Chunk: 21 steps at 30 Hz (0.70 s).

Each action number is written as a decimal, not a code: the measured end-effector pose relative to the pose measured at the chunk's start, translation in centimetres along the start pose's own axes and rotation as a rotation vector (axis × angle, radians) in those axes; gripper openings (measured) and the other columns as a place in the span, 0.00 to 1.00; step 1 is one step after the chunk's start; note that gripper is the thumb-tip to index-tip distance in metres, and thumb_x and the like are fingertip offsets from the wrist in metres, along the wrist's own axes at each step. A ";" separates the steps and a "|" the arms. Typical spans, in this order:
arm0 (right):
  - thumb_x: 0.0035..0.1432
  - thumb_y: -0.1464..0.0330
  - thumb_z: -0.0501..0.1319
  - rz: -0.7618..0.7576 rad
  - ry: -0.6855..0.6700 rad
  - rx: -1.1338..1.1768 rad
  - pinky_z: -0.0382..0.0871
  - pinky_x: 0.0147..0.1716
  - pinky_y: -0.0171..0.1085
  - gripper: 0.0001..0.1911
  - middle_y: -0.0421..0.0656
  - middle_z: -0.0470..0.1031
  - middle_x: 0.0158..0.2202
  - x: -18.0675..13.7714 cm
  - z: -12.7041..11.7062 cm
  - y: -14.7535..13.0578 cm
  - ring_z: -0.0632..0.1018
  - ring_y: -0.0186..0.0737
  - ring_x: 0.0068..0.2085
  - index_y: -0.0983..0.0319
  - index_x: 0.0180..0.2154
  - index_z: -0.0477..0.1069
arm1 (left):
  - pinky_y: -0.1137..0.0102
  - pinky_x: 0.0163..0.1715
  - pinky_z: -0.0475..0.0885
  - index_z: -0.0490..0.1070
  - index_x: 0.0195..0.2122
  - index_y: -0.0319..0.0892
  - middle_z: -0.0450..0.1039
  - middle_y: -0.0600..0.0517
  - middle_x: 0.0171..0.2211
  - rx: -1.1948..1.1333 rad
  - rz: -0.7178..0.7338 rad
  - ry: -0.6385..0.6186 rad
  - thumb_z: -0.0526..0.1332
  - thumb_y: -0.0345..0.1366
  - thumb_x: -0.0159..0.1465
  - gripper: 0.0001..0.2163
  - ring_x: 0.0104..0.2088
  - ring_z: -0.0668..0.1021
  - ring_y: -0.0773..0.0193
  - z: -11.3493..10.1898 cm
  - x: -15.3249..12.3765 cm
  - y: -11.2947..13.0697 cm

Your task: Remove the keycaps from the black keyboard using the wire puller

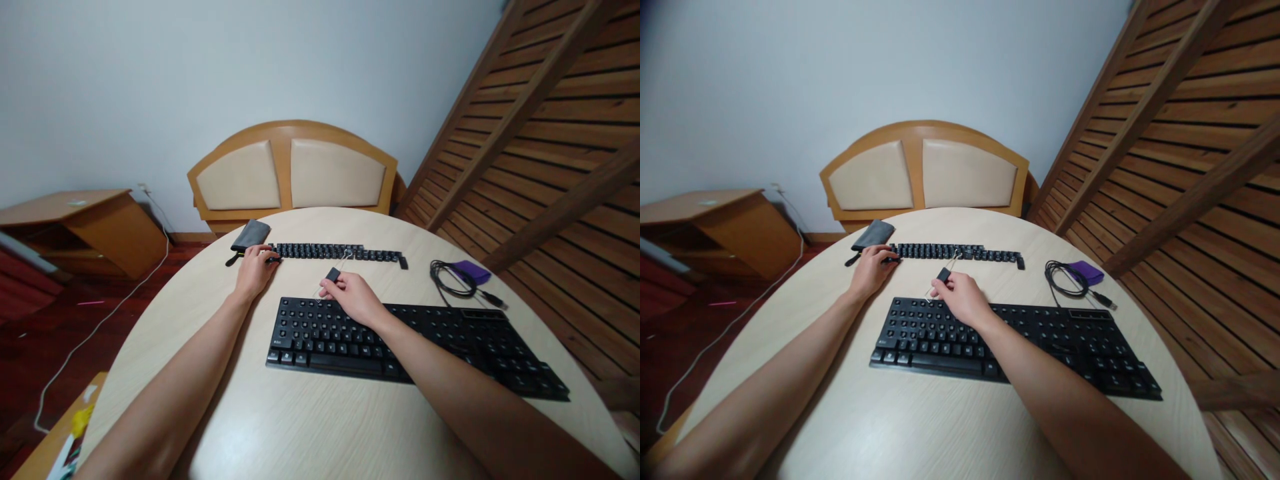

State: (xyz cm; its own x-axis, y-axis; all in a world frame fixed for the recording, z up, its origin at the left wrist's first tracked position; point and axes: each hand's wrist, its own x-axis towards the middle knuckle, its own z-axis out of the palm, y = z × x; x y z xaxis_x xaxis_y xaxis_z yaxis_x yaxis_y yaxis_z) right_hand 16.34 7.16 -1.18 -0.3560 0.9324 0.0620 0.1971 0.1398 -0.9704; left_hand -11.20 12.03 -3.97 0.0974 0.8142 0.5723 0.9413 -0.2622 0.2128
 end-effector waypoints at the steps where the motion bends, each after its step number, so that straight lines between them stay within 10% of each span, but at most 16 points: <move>1: 0.63 0.69 0.61 -0.003 0.000 0.003 0.76 0.38 0.37 0.08 0.49 0.82 0.34 0.0 0.0 0.0 0.82 0.38 0.34 0.66 0.33 0.74 | 0.55 0.54 0.69 0.79 0.40 0.45 0.74 0.46 0.49 0.000 -0.001 0.002 0.64 0.34 0.63 0.06 0.51 0.71 0.49 0.0 0.0 0.0; 21: 0.63 0.69 0.60 -0.010 -0.007 0.002 0.76 0.39 0.38 0.08 0.49 0.82 0.34 0.0 0.0 0.0 0.82 0.39 0.34 0.66 0.33 0.75 | 0.53 0.54 0.68 0.79 0.33 0.44 0.72 0.44 0.50 0.026 0.020 -0.058 0.63 0.39 0.62 0.07 0.52 0.69 0.47 -1.0 -0.3 1.0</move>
State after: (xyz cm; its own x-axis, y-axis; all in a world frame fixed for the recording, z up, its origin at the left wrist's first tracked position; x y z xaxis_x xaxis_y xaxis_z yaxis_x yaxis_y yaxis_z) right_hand 16.36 7.17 -1.22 -0.3646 0.9285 0.0699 0.1913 0.1482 -0.9703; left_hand -10.60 10.96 -3.12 0.1343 0.8376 0.5295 0.9468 -0.2662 0.1810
